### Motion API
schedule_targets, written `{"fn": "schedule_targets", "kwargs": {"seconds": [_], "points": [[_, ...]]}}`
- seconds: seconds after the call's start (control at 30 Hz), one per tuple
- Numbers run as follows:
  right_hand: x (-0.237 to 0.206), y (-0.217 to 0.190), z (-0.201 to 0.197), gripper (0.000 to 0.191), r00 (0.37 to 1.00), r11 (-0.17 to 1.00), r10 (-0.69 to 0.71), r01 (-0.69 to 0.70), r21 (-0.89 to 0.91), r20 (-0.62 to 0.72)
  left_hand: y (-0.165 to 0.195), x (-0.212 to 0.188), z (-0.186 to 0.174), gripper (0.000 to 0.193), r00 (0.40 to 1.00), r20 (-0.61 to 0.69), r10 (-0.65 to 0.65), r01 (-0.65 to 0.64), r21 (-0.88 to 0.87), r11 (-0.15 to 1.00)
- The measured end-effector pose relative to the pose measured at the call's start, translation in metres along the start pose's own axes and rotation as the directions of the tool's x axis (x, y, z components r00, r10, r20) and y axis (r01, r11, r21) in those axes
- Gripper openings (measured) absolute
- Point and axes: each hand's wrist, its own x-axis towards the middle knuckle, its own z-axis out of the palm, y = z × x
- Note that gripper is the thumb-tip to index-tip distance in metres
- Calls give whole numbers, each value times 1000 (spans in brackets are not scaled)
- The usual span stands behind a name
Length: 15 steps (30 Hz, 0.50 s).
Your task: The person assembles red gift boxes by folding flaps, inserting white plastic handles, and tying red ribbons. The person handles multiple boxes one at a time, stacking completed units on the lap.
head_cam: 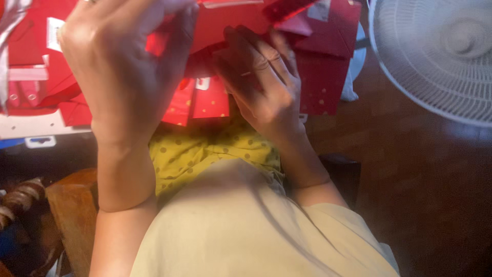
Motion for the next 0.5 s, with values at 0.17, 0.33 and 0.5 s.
{"fn": "schedule_targets", "kwargs": {"seconds": [0.17, 0.33, 0.5], "points": [[18, -9, 0, 38, 933, 976, -19, -60, 210, 359, -29, 2, -4, 17, 996, -85, 18, 7, 288, 957], [54, 8, 43, 39, 826, 979, 124, -190, 66, 549, -29, -7, 13, 7, 980, -155, 127, -71, 325, 943], [85, 26, 97, 38, 725, 989, 88, -146, 27, 683, -45, -7, 5, 10, 968, -192, 161, -74, 393, 917]]}}
